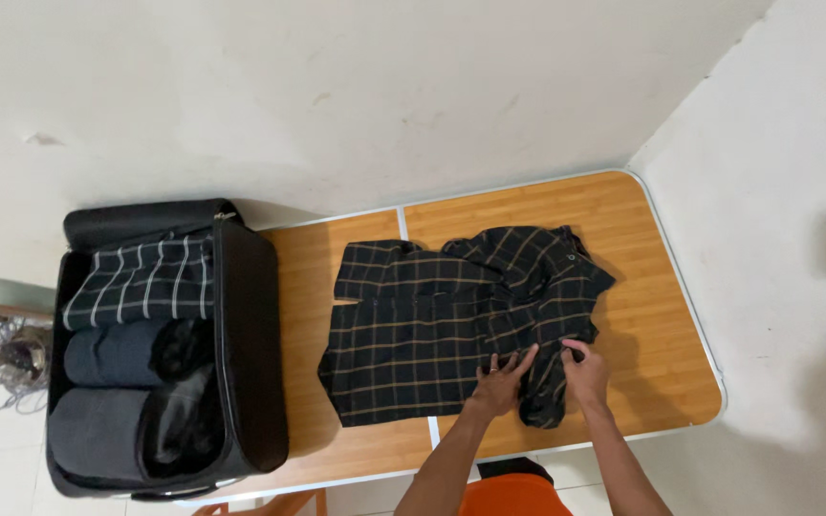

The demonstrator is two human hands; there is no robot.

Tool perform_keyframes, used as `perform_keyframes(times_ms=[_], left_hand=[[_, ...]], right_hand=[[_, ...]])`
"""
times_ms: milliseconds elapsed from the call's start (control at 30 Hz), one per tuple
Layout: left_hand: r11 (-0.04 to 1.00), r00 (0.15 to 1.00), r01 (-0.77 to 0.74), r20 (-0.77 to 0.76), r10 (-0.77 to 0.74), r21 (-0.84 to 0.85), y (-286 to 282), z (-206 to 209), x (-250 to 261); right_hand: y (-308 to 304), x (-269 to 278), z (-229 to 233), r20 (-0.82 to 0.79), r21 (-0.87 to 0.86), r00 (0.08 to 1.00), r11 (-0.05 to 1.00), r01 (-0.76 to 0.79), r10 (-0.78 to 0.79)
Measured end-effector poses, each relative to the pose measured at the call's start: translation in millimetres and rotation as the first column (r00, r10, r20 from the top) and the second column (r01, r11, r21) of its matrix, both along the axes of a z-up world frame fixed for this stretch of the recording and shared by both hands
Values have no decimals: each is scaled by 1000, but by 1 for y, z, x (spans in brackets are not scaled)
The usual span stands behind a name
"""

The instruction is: The person buttons a long-sleeved shirt on a table, spreads it flat, folds the sleeves across the back, and rolls the shirt into a compact bundle before placing it into an open suitcase.

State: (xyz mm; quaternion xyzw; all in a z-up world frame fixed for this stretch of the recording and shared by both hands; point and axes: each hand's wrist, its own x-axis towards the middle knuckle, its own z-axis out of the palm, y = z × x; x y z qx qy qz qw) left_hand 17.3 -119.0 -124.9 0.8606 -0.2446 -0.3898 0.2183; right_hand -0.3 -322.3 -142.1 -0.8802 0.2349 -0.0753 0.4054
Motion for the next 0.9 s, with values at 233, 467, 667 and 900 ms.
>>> perform_keyframes(times_ms=[233, 467, 667, 900], left_hand=[[991, 998, 55, -2, -55, 123, -20, -15, 9], [929, 994, 91, -88, -64, 358, -54, -8, 14], [897, 992, 125, -55, -112, 424, -78, -25, 15], [860, 977, 182, 11, -213, 478, -83, -23, 4]], right_hand=[[-33, -29, 1, -161, -150, 987, 989, 4, -28], [-36, -94, 49, -46, -174, 963, 951, 254, -266], [-59, -141, 66, -674, -26, 738, 999, 29, -39], [-43, -155, 43, -760, 58, 640, 993, -106, 112]])
